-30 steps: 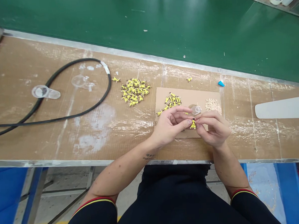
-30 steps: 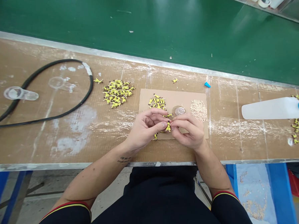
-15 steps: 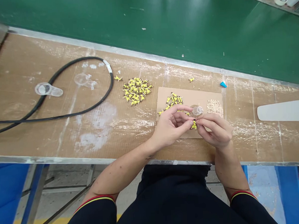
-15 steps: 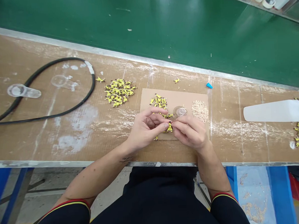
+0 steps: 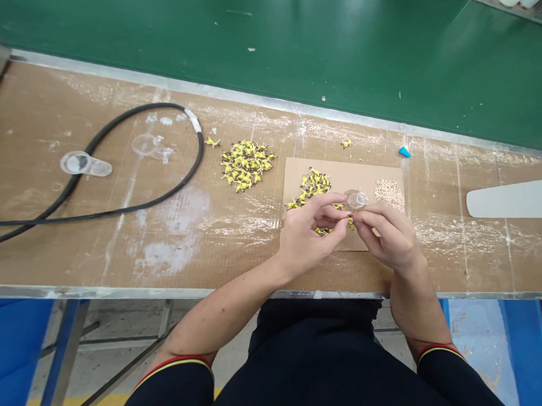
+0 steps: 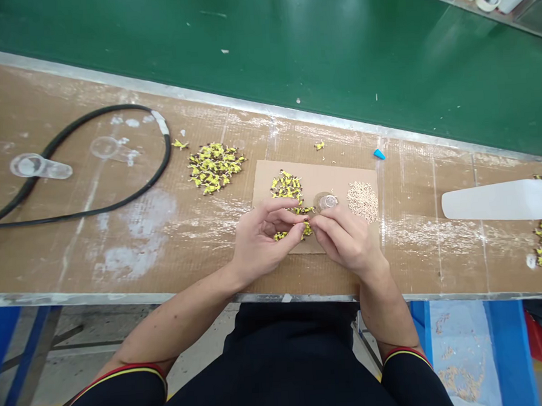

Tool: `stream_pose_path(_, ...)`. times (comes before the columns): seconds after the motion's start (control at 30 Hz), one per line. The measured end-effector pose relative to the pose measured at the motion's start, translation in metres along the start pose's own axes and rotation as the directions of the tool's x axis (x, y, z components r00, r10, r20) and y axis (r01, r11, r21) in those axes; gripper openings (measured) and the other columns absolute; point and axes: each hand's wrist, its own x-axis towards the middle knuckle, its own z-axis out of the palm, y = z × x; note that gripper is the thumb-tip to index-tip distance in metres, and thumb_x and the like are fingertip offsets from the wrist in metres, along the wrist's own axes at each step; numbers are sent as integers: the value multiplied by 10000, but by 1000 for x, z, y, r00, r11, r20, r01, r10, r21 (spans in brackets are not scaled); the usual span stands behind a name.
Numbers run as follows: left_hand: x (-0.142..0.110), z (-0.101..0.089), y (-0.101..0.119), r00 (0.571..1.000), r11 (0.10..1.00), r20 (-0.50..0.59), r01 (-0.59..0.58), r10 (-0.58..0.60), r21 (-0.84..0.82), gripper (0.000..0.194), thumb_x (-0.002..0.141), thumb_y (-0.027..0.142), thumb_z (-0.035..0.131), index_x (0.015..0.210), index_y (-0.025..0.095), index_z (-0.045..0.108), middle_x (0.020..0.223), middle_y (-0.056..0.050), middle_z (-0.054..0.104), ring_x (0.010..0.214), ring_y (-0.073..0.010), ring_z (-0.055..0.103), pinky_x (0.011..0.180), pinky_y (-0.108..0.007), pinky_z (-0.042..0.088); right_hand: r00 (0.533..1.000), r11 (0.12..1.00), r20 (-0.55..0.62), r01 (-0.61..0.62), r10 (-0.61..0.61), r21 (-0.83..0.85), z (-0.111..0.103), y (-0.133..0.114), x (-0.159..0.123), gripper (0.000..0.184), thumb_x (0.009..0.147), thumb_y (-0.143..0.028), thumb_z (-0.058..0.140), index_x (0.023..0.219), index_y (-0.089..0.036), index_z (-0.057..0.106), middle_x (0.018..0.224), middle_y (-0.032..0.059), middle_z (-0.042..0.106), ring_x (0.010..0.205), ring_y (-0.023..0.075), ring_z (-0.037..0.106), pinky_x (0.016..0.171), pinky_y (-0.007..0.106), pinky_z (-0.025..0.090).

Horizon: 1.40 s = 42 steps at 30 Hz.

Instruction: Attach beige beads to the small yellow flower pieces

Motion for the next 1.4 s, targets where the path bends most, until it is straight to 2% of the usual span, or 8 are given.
stream_pose_path(0.2,-4,3,-3,994,993,-39,-98,101,70,311,839,146,753,1137,226,715,922,-5,838,864,-171,822,836,-251,687,997,986,-4,-81,83,142,0,-3,5,179,930,-65,640,1030,-209,673,874,42,704,779,164,688,656,280,576)
stream_pose_path(0.5,-7,3,-8,985,985,-48,-166,168,47,316,866,151,749,1170,222,699,936,-13,843,859,-165,824,839,-240,683,973,940,-25,-215,230,264,1,-9,10,125,923,-105,654,882,-223,650,759,-3,673,624,127,595,562,271,491)
stream_pose_path(0.63,-8,3,-11,975,975,-35,-218,220,44,368,872,122,749,1212,242,677,944,-1,845,864,-155,822,869,-247,672,962,909,3,-258,272,327,1,-8,9,112,912,-119,681,869,-220,657,760,-6,675,648,132,608,583,270,489)
stream_pose_path(0.8,-9,1,-14,967,959,-19,-252,256,127,388,870,130,756,1230,242,667,964,-17,847,870,-180,824,972,-318,653,949,862,48,-303,311,407,0,-9,10,146,923,-142,660,803,-220,625,718,-20,632,623,127,569,564,268,458)
stream_pose_path(0.93,-6,-1,-14,938,928,12,-345,347,143,429,875,92,741,1261,257,651,969,-2,844,862,-155,820,975,-286,641,936,810,101,-342,336,476,-1,-9,12,175,921,-121,648,777,-213,607,681,-37,595,588,108,529,536,248,426)
stream_pose_path(1.13,1,-4,-14,869,846,79,-495,489,199,514,879,39,697,1342,241,606,959,3,833,866,-123,814,932,-220,639,910,747,185,-411,371,522,-2,-8,11,169,924,-143,665,778,-215,621,689,-34,605,581,100,518,526,244,415)
stream_pose_path(1.27,2,-6,-12,868,838,114,-496,483,227,518,887,47,690,1359,239,595,977,-1,831,885,-123,813,950,-225,636,898,729,205,-437,390,526,-3,-8,10,165,919,-151,672,773,-219,634,679,-33,612,585,103,525,529,247,418)
stream_pose_path(1.4,2,-7,-11,890,865,133,-456,437,207,518,888,48,684,1363,236,593,942,-3,827,842,-122,809,916,-232,650,885,706,227,-462,407,536,-4,-7,10,160,912,-147,678,772,-218,648,671,-32,621,581,101,530,523,243,416)
